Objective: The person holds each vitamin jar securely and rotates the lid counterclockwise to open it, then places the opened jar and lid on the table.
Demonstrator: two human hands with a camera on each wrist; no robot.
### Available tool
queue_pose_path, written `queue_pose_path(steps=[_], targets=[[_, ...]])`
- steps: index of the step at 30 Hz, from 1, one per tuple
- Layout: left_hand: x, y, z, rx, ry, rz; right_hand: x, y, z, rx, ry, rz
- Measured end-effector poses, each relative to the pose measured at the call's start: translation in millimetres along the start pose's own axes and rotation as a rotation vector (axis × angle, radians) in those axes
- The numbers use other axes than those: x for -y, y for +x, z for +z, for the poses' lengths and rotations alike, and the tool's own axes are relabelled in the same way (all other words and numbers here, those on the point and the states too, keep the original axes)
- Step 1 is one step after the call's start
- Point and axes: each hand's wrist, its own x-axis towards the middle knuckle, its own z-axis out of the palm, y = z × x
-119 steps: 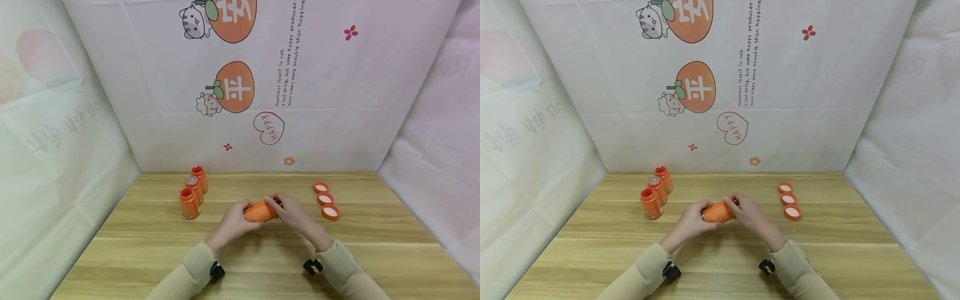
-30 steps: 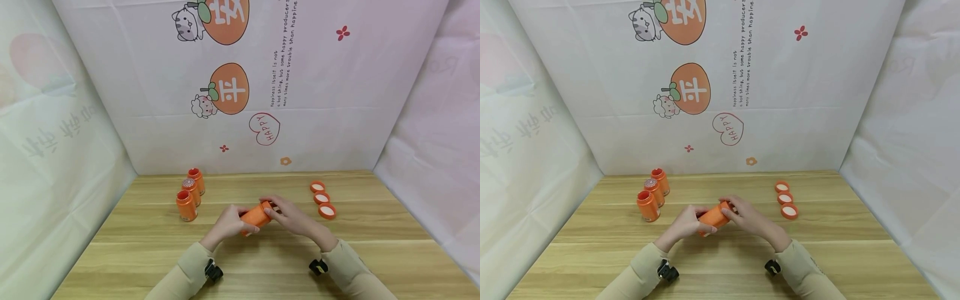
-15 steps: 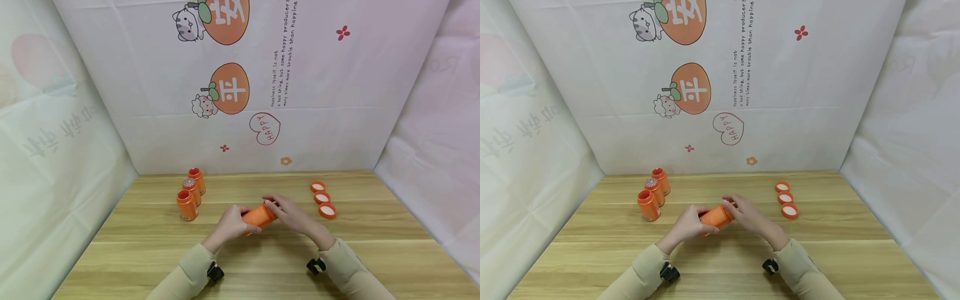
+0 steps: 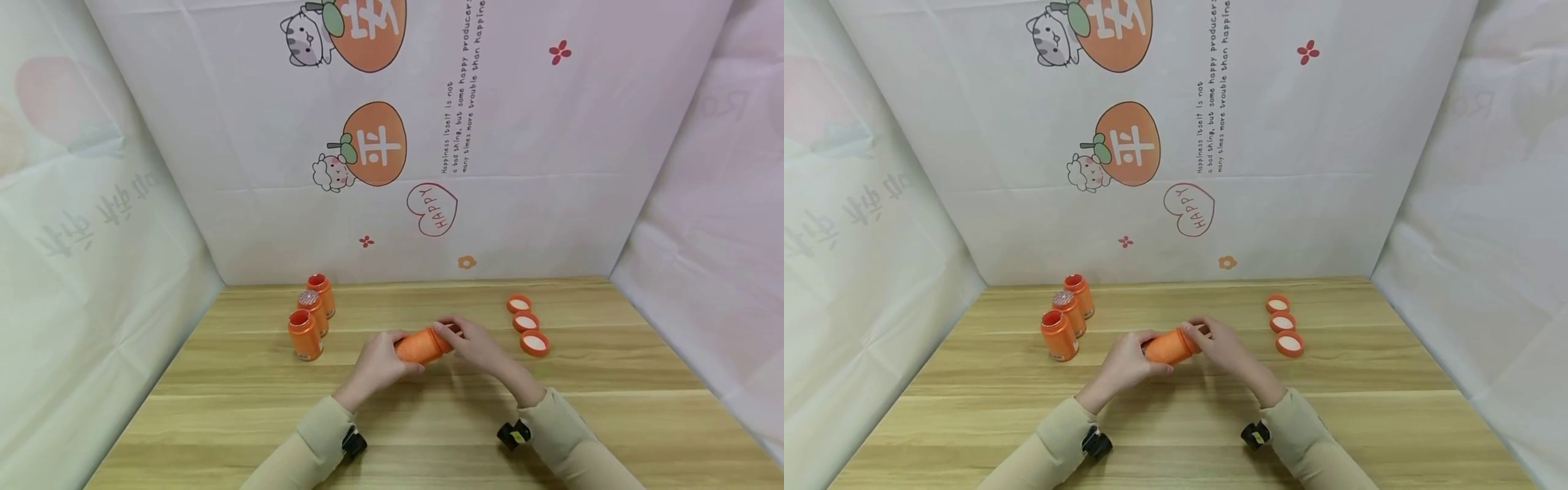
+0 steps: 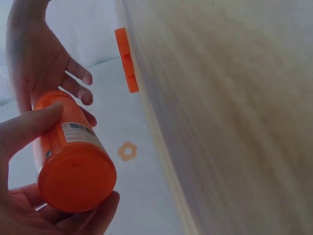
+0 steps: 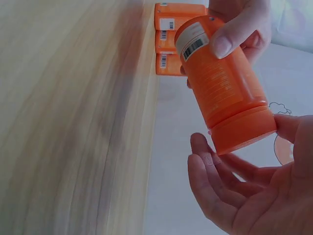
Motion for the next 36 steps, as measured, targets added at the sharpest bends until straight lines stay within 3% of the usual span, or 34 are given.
queue_pose_path(steps=[5,13,27,36], targets=[[-0.9,0.6,0.0,-0.024,0.017,0.011,-1.3,0.9,-1.7,0.011,0.072,0.073],[0.4,1.1,-0.2,-0.032,0.025,0.011,-3.6,1.4,-2.4,0.019,0.107,0.074],[2.2,0.8,-5.2,0.012,-0.009,-0.017,-4.0,-1.4,-7.3,0.097,0.098,-0.071],[7.0,1.8,-7.3,0.052,-0.054,-0.036,-5.1,-3.6,-12.1,0.161,0.056,-0.223]])
